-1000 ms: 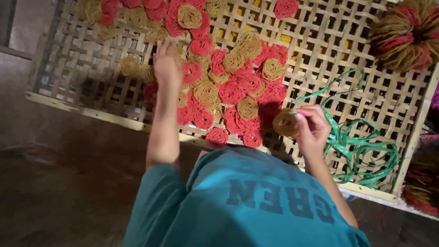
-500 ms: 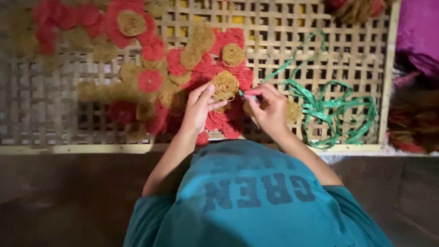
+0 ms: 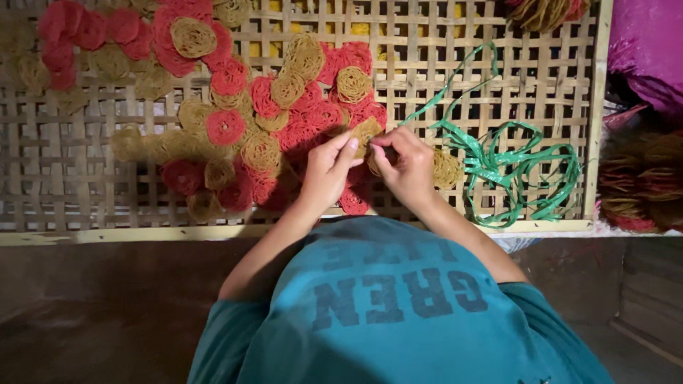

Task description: The person repeatedly picks up small red and brown coiled rosettes from a woven tray and ties each one with a green ribbon, then places the tied rosette back on the tray. The process is repeated continuously throughout the clip.

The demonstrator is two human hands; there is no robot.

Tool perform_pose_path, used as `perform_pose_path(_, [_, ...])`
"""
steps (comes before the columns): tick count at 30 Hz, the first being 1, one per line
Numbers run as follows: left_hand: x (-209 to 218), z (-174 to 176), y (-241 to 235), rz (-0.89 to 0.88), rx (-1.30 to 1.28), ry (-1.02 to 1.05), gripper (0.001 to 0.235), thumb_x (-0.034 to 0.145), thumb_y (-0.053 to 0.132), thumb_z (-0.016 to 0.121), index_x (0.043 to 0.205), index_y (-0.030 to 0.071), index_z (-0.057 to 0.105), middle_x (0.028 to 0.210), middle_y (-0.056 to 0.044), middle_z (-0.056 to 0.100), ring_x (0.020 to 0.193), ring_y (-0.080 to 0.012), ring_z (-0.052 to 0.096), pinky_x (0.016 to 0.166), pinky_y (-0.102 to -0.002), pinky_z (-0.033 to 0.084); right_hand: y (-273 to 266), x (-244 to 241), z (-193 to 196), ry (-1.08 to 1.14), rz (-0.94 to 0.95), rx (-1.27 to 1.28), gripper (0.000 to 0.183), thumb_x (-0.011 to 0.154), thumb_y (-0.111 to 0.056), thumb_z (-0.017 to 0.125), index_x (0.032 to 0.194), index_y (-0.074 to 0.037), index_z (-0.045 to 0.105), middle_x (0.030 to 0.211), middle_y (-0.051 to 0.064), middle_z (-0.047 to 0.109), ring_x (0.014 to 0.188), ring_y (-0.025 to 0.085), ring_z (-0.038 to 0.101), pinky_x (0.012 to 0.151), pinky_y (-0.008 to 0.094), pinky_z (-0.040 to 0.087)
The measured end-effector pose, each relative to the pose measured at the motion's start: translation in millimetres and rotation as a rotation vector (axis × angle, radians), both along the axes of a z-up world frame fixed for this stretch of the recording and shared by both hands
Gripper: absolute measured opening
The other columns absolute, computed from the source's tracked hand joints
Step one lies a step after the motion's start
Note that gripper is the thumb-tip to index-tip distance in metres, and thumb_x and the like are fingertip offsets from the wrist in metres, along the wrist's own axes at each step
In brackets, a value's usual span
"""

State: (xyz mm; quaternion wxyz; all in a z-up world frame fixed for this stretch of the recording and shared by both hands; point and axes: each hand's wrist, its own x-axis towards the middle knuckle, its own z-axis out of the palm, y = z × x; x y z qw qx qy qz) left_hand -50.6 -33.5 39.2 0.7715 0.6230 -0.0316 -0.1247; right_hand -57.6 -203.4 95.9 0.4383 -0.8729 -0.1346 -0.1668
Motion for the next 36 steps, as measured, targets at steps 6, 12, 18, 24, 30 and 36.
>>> perform_pose_path(6, [0.1, 9.8, 0.2, -0.009, -0.009, -0.044, 0.036, 0.109, 0.019, 0.053, 0.136, -0.004, 0.061, 0.110, -0.007, 0.070, 0.099, -0.0091, 0.065, 0.090, -0.035, 0.065, 1.3, 5.5, -3.1, 0.116, -0.055, 0.054, 0.010, 0.088, -0.001, 0.080, 0.092, 0.000, 0.071, 0.083, 0.010, 0.066, 0.070, 0.023, 0.064, 0.063, 0.032, 0.049])
perform_pose_path(12, [-1.5, 17.7, -0.9, 0.036, -0.062, -0.013, 0.032, 0.110, 0.018, 0.052, 0.129, -0.005, 0.063, 0.111, -0.007, 0.069, 0.100, -0.0094, 0.065, 0.091, -0.035, 0.065, -1.8, 4.9, 0.1, -0.002, 0.033, -0.080, 0.012, 0.088, 0.000, 0.078, 0.097, 0.000, 0.071, 0.086, 0.012, 0.064, 0.074, 0.024, 0.065, 0.066, 0.032, 0.051])
perform_pose_path(18, [-4.7, 27.8, -3.5, 0.027, 0.039, -0.084, 0.033, 0.108, 0.017, 0.052, 0.132, -0.004, 0.061, 0.109, -0.008, 0.073, 0.097, -0.0084, 0.067, 0.091, -0.033, 0.064, -3.1, 9.2, -9.0, 0.047, -0.007, 0.035, 0.012, 0.091, 0.000, 0.078, 0.094, -0.003, 0.067, 0.085, 0.008, 0.065, 0.073, 0.018, 0.064, 0.066, 0.030, 0.050])
perform_pose_path(24, [-1.7, 34.6, 7.9, -0.029, 0.212, -0.266, 0.035, 0.101, 0.003, 0.050, 0.132, -0.002, 0.064, 0.108, -0.013, 0.073, 0.095, -0.0129, 0.070, 0.086, -0.030, 0.058, -2.8, 9.2, -11.5, 0.223, -0.029, 0.226, 0.031, 0.092, -0.001, 0.076, 0.116, -0.004, 0.057, 0.080, -0.001, 0.053, 0.072, 0.009, 0.051, 0.066, 0.024, 0.044])
perform_pose_path(30, [19.9, 48.0, 12.9, -0.074, 0.231, -0.286, 0.028, 0.090, -0.005, 0.059, 0.114, 0.000, 0.072, 0.103, -0.012, 0.077, 0.095, -0.0163, 0.075, 0.086, -0.030, 0.059, -10.9, 11.0, -2.1, 0.222, 0.119, 0.163, 0.025, 0.092, 0.003, 0.074, 0.114, -0.004, 0.066, 0.090, 0.004, 0.065, 0.077, 0.011, 0.058, 0.071, 0.025, 0.047])
perform_pose_path(36, [29.5, 79.5, 1.8, -0.031, 0.624, -0.496, 0.012, 0.084, 0.008, 0.076, 0.096, 0.011, 0.077, 0.087, -0.006, 0.074, 0.073, -0.0218, 0.070, 0.103, -0.047, 0.048, -34.0, 17.8, 14.3, 0.077, 0.199, -0.091, 0.029, 0.081, 0.010, 0.071, 0.108, -0.001, 0.065, 0.110, 0.012, 0.070, 0.103, 0.026, 0.070, 0.088, 0.034, 0.056])
